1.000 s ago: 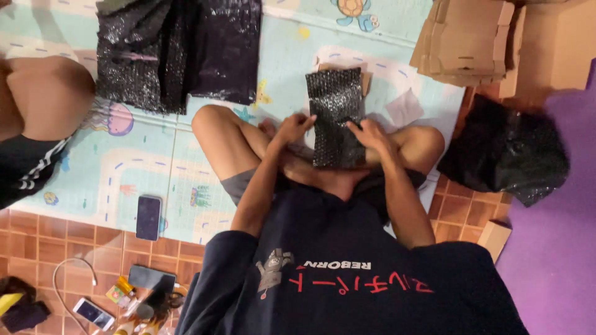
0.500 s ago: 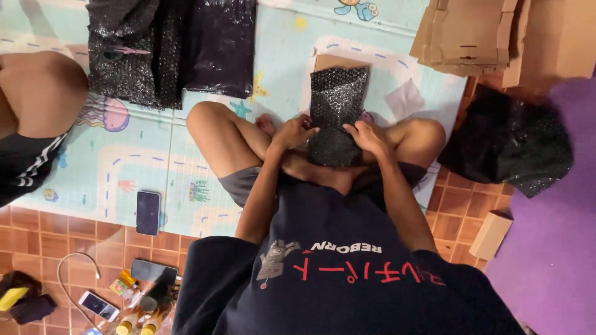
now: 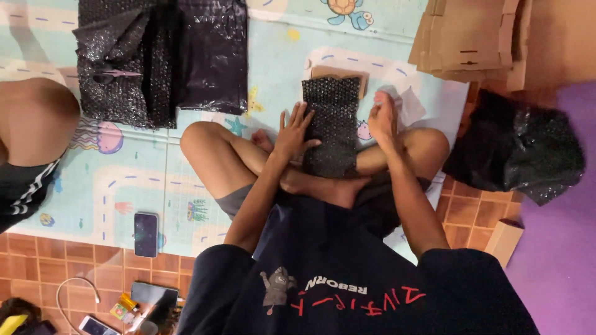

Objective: Wrapping a small box in bubble wrap and placing it into a black plastic shipping bag.

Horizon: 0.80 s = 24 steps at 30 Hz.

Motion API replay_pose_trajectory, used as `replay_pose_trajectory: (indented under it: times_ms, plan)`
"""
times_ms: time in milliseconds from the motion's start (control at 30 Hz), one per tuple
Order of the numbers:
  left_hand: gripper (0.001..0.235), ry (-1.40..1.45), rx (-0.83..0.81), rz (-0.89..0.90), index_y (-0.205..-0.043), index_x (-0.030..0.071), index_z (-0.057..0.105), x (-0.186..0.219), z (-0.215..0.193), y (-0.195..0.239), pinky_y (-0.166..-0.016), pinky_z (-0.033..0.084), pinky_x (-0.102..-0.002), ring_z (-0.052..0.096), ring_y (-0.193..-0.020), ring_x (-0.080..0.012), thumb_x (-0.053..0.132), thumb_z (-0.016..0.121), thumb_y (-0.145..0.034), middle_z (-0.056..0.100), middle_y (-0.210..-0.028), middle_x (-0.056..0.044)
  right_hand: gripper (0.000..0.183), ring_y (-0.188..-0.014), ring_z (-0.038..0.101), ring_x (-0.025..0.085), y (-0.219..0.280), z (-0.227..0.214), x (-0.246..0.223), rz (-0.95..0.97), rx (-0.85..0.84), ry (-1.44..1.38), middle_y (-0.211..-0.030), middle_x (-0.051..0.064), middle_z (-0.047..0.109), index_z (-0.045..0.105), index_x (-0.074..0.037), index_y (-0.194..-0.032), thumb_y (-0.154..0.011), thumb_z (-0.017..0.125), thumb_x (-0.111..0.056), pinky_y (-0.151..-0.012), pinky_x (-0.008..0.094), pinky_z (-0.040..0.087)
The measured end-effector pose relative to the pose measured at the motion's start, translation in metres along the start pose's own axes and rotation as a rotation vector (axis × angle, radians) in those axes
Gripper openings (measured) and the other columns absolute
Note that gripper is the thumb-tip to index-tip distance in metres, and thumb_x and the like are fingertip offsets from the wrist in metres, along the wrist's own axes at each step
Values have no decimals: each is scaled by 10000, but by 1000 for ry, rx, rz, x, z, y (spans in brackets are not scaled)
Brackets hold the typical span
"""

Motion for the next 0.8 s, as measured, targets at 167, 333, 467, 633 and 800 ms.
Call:
replay_pose_trajectory:
  times_ms: [167, 333, 467, 633, 800]
  plan:
    - [870, -73, -108, -73, -1548, 222, 434, 0, -13, -15, -1273, 15, -603, 93, -1606, -245, 713, 652, -863, 182, -1727, -102, 804, -1462, 337, 443, -24, -31, -66, -305, -197, 97, -1534, 260, 378, 338, 2, -1557, -815, 595, 169, -1235, 512, 291]
    - [804, -112, 192, 100, -1399, 43, 497, -37, 22, -35, -1175, 162, -715, 183, -1554, -333, 705, 569, -949, 308, -1641, -196, 808, -1503, 278, 328, -49, -22, -75, -245, -425, 201, -1631, 163, 296, 309, -30, -1581, -890, 724, 41, -1250, 419, 239]
    - [673, -91, 223, 73, -1403, 90, 472, -33, 27, -27, -1176, 160, -711, 164, -1564, -322, 535, 694, -950, 251, -1664, -174, 760, -1466, 331, 365, -77, -22, -36, -250, -371, 106, -1591, 198, 326, 359, 15, -1550, -905, 761, 10, -1228, 392, 229]
    - [831, -50, 225, 97, -1610, 172, 331, -29, 17, -32, -1229, 145, -643, 154, -1587, -281, 564, 699, -976, 192, -1709, -73, 729, -1289, 468, 352, -84, -62, -28, -3, 24, 55, -1412, 166, 516, 447, -68, -1430, -841, 876, -107, -1031, 469, 419]
    - [1014, -18, 244, 26, -1582, 160, 350, -32, 6, -40, -1154, 156, -730, 286, -1533, -310, 736, 736, -843, 354, -1625, -80, 767, -1358, 450, 368, -47, -75, -77, -64, -166, -23, -1526, 198, 431, 400, -47, -1522, -878, 814, -4, -1003, 437, 518]
Point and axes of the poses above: each hand's wrist, its own y-axis away from the middle knuckle, its own z-axis out of the palm, x = y × z, the point moved 2 cm from there along -y, towards the middle knuckle
